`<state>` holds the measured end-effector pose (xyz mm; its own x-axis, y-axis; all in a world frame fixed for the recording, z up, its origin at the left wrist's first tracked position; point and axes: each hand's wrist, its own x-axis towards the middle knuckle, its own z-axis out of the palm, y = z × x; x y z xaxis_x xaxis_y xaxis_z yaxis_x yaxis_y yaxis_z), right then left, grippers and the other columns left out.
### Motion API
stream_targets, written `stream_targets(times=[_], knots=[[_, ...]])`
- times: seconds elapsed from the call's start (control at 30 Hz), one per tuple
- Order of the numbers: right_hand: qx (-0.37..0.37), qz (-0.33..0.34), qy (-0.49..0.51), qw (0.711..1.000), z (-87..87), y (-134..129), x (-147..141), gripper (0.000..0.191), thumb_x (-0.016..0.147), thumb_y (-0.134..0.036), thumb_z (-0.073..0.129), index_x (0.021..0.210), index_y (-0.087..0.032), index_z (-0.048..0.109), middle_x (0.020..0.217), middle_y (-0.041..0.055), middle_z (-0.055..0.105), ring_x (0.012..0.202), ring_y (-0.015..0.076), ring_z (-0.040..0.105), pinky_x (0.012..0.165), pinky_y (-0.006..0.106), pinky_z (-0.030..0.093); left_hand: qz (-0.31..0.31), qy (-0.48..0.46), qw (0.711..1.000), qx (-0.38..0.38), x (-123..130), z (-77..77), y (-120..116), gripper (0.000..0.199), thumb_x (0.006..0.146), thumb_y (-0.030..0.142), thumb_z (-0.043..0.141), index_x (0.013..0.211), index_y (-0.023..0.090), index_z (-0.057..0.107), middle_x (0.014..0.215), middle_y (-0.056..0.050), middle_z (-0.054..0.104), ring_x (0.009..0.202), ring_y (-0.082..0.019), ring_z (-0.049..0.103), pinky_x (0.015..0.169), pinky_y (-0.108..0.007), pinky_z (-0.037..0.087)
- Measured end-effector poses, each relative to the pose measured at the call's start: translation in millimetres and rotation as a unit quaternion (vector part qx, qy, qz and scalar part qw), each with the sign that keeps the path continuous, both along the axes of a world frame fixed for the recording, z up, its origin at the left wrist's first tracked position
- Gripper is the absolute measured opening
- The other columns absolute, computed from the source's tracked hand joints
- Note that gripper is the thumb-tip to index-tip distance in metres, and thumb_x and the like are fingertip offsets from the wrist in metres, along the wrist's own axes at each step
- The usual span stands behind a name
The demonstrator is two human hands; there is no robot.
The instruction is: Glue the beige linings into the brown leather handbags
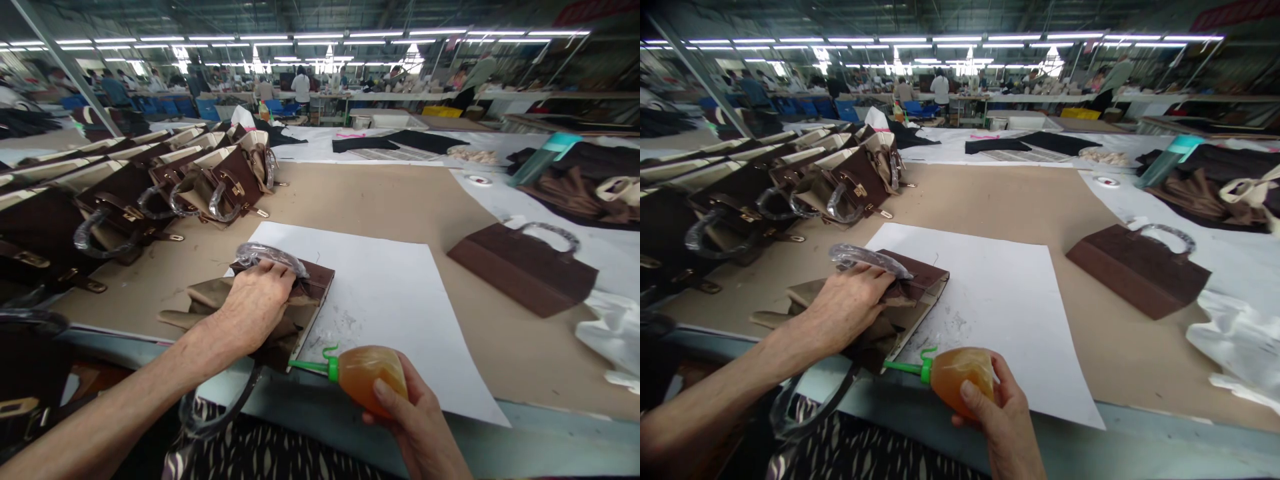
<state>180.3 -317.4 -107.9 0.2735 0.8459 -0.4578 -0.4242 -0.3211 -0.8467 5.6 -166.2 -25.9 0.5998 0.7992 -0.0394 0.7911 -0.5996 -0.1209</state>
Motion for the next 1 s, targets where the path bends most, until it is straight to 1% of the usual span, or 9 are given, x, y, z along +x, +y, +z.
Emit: stream_targets(times=[0.27,0.43,0.53,0.6,0.67,0.77,0.9,0.97,1.0], knots=[[0.058,-0.039,-0.133,0.989,7.0,8,9,0.054,0.059,-0.040,0.077,0.103,-0.021,0.051,0.078,0.0019,0.064,0.062,0.0166,0.056,0.048,0.024,0.049,-0.008,0.008,1.000,-0.013,2,8.1,3,0.027,0.078,0.007,0.044,0.098,0.012,0.060,0.103,-0.011,0.063,0.099,-0.029,0.055,0.078,-0.042,0.051],[0.079,0.000,-0.210,0.974,-2.7,30,22,0.057,0.065,-0.043,0.073,0.109,-0.020,0.047,0.084,0.0034,0.064,0.062,0.0181,0.059,0.050,0.026,0.050,-0.007,-0.005,1.000,-0.014,2,15.6,6,0.027,0.079,0.008,0.043,0.099,0.011,0.060,0.103,-0.012,0.063,0.100,-0.030,0.055,0.078,-0.043,0.050],[0.100,0.012,-0.316,0.943,-11.9,42,27,0.058,0.066,-0.046,0.072,0.112,-0.019,0.049,0.098,0.0076,0.064,0.075,0.0227,0.063,0.060,0.031,0.053,-0.011,-0.010,1.000,-0.018,0,23.4,13,0.026,0.077,0.007,0.043,0.095,0.013,0.061,0.100,-0.011,0.064,0.097,-0.029,0.056,0.074,-0.041,0.050],[0.135,0.000,-0.411,0.902,-16.6,49,29,0.053,0.069,-0.046,0.070,0.111,-0.019,0.052,0.105,0.0095,0.063,0.084,0.0250,0.063,0.072,0.034,0.054,-0.005,-0.011,1.000,-0.024,-3,30.1,20,0.025,0.076,0.006,0.044,0.091,0.014,0.062,0.095,-0.011,0.065,0.093,-0.029,0.058,0.071,-0.039,0.049],[0.205,0.007,-0.502,0.840,-19.3,55,31,0.044,0.075,-0.039,0.066,0.112,-0.020,0.052,0.108,0.0092,0.062,0.093,0.0243,0.062,0.080,0.033,0.052,-0.002,-0.022,0.999,-0.034,-5,36.0,28,0.021,0.076,0.009,0.045,0.089,0.014,0.062,0.090,-0.011,0.065,0.088,-0.028,0.061,0.070,-0.037,0.048],[0.306,0.061,-0.608,0.730,-20.4,62,36,0.036,0.083,-0.017,0.051,0.118,-0.022,0.048,0.113,0.0076,0.060,0.101,0.0192,0.060,0.083,0.027,0.051,-0.003,-0.049,0.998,-0.045,-11,40.1,44,0.014,0.077,0.017,0.050,0.084,0.016,0.062,0.086,-0.011,0.066,0.083,-0.027,0.062,0.067,-0.033,0.045],[0.340,0.085,-0.741,0.572,-15.3,71,52,0.053,0.078,-0.002,0.037,0.125,-0.025,0.046,0.124,0.0097,0.053,0.105,0.0212,0.058,0.079,0.029,0.053,0.002,-0.090,0.995,-0.043,-21,42.0,67,0.013,0.076,0.025,0.054,0.082,0.017,0.062,0.084,-0.010,0.067,0.083,-0.026,0.062,0.065,-0.030,0.041],[0.345,0.058,-0.775,0.526,-3.7,76,60,0.053,0.077,-0.003,0.037,0.124,-0.027,0.048,0.127,0.0105,0.052,0.106,0.0242,0.058,0.077,0.032,0.054,0.002,-0.115,0.992,-0.054,-28,44.6,75,0.013,0.075,0.026,0.054,0.080,0.018,0.062,0.084,-0.009,0.067,0.083,-0.024,0.062,0.066,-0.028,0.040],[0.347,0.035,-0.775,0.528,6.2,79,63,0.051,0.078,-0.005,0.037,0.123,-0.026,0.049,0.126,0.0106,0.052,0.106,0.0251,0.058,0.078,0.034,0.054,0.004,-0.129,0.990,-0.058,-31,46.1,77,0.012,0.074,0.026,0.054,0.079,0.018,0.061,0.083,-0.008,0.066,0.082,-0.023,0.061,0.065,-0.027,0.039]])
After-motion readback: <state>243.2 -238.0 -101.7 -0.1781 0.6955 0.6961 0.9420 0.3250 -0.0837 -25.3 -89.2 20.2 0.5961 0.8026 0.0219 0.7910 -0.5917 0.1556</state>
